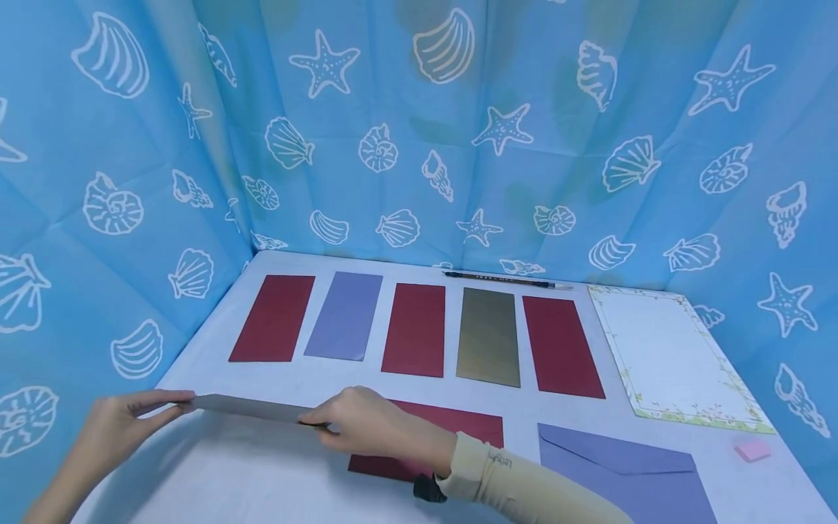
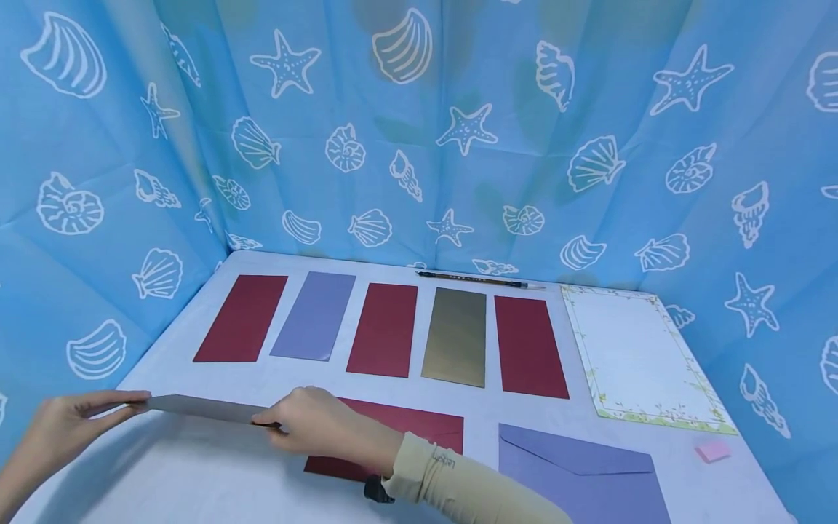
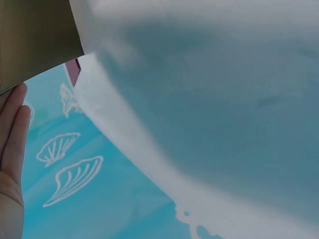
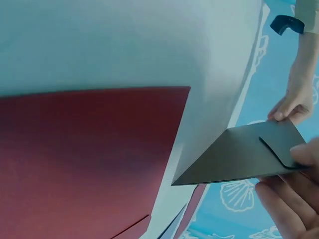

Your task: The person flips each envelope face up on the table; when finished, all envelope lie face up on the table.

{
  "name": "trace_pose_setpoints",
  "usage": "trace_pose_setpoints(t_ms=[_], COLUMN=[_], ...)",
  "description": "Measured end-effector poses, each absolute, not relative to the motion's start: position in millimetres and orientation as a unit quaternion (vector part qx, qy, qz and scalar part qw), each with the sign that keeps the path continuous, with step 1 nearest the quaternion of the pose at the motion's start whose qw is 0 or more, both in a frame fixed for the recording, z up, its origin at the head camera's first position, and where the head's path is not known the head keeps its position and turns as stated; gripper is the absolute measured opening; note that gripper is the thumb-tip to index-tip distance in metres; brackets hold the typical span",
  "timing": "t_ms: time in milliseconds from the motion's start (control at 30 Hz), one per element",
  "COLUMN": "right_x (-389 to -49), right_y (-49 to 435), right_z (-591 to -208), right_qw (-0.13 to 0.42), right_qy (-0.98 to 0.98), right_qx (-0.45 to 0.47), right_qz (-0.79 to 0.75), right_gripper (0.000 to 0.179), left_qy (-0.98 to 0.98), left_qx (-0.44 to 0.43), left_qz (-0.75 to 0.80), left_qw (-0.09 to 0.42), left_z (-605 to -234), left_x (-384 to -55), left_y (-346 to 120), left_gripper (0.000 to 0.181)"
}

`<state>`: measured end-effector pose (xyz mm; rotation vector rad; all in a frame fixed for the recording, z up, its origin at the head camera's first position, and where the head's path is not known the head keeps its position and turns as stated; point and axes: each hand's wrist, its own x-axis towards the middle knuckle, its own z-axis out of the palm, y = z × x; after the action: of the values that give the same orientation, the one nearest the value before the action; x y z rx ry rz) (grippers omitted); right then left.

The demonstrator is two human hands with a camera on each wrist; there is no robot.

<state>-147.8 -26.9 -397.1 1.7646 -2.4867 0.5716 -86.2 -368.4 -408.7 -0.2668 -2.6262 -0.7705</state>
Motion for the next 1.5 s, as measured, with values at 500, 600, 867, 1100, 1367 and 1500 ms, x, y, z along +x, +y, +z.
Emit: trace_pose_setpoints(t_ms=[500, 600, 867, 1100, 1367, 1500], right_x=[-158.5, -160.7, -165.9, -168.1, -170.7, -172.2], right_y=[-22.6, -22.9, -27.1, -28.9, -31.3, -32.0], right_z=[-385.5, -382.6, -387.4, -390.9, -393.8, -393.5], right_qw=[-0.022, -0.060, -0.105, -0.090, -0.050, -0.042], right_qy=[-0.787, -0.784, -0.788, -0.796, -0.823, -0.833], right_qx=[0.514, 0.496, 0.463, 0.466, 0.459, 0.449], right_qz=[0.341, 0.369, 0.392, 0.377, 0.331, 0.320], right_gripper=[0.022, 0.021, 0.020, 0.020, 0.031, 0.034], left_qy=[-0.927, -0.931, -0.940, -0.950, -0.955, -0.954], left_qx=[-0.087, -0.075, -0.072, -0.078, -0.104, -0.113], left_qz=[-0.281, -0.281, -0.261, -0.228, -0.194, -0.188], left_qw=[0.231, 0.220, 0.208, 0.201, 0.198, 0.203], left_z=[-385.8, -383.5, -387.1, -390.3, -393.4, -396.8], left_x=[-87.4, -85.9, -86.7, -92.0, -99.9, -103.3], left_y=[-366.9, -368.2, -370.9, -371.2, -372.3, -371.8], left_gripper=[0.029, 0.029, 0.032, 0.032, 0.039, 0.041])
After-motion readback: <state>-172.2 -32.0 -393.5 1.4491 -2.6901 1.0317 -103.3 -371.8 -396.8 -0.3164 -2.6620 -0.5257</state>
